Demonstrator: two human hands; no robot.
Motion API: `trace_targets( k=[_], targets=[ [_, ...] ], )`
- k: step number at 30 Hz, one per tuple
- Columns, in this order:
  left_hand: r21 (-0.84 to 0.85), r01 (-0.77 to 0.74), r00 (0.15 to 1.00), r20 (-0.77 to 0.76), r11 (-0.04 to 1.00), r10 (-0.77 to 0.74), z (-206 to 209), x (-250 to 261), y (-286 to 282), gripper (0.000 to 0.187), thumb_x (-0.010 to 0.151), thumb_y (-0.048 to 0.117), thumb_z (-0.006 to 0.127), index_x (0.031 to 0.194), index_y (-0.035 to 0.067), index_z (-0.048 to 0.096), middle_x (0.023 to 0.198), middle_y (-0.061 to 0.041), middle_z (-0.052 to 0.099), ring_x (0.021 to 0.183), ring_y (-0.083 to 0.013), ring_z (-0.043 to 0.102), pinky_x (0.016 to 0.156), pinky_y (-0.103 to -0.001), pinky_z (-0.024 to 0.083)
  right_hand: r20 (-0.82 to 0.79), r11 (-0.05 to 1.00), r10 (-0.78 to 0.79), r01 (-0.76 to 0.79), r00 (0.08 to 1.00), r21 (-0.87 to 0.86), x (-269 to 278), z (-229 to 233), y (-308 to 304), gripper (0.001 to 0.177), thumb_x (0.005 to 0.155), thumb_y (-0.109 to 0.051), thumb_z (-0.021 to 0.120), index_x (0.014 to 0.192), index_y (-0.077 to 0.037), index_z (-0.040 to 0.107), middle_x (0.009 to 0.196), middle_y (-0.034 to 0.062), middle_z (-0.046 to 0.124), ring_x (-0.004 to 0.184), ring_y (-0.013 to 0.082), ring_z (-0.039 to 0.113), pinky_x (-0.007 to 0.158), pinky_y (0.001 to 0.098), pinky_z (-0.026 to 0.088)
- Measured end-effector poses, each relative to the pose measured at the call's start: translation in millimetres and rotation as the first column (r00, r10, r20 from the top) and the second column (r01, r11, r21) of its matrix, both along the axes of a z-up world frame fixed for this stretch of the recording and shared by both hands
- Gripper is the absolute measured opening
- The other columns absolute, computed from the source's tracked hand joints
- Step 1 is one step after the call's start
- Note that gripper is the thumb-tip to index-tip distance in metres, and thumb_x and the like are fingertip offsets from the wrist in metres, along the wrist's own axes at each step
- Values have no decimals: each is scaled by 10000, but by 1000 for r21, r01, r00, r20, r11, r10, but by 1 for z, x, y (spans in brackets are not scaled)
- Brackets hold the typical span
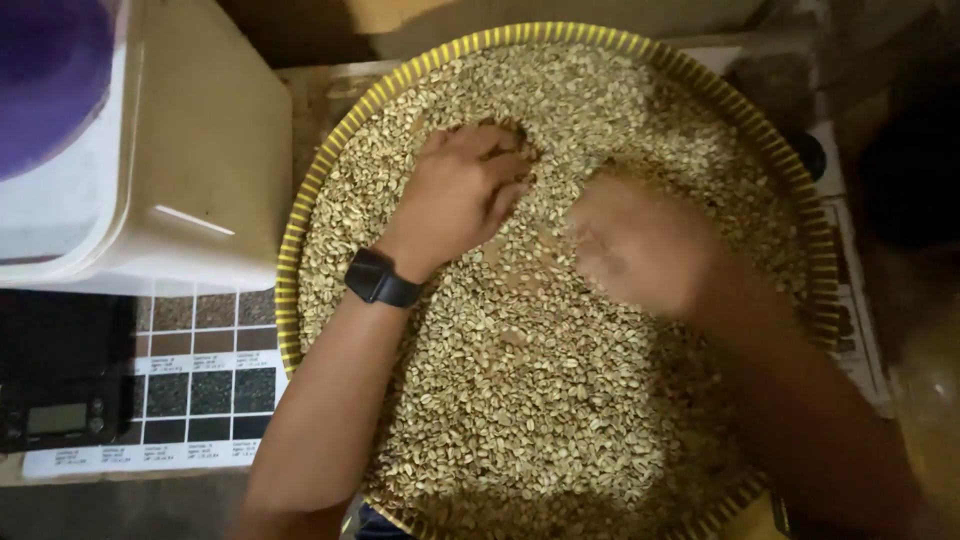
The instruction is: Manually sorting green coffee beans in a large circular tray to remove defects.
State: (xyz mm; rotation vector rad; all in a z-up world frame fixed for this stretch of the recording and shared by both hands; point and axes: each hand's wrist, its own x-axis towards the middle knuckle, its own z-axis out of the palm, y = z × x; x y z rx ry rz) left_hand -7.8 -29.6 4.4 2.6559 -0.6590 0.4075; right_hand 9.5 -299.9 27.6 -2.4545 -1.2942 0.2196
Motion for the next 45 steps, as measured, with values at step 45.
trace_targets(
  k=[45],
  targets=[
    [280,303,799,-595,911,-83,40,-69,-51,490,658,96,770,1113,-52,662,834,-167,741,651,-374,693,731,-449,577,709,856,-510,208,486,473,64,-1,-49,227,1044,41,849,1209,-9,701,1165,178,651,1053,346,580,930,464,435]
  ],
)
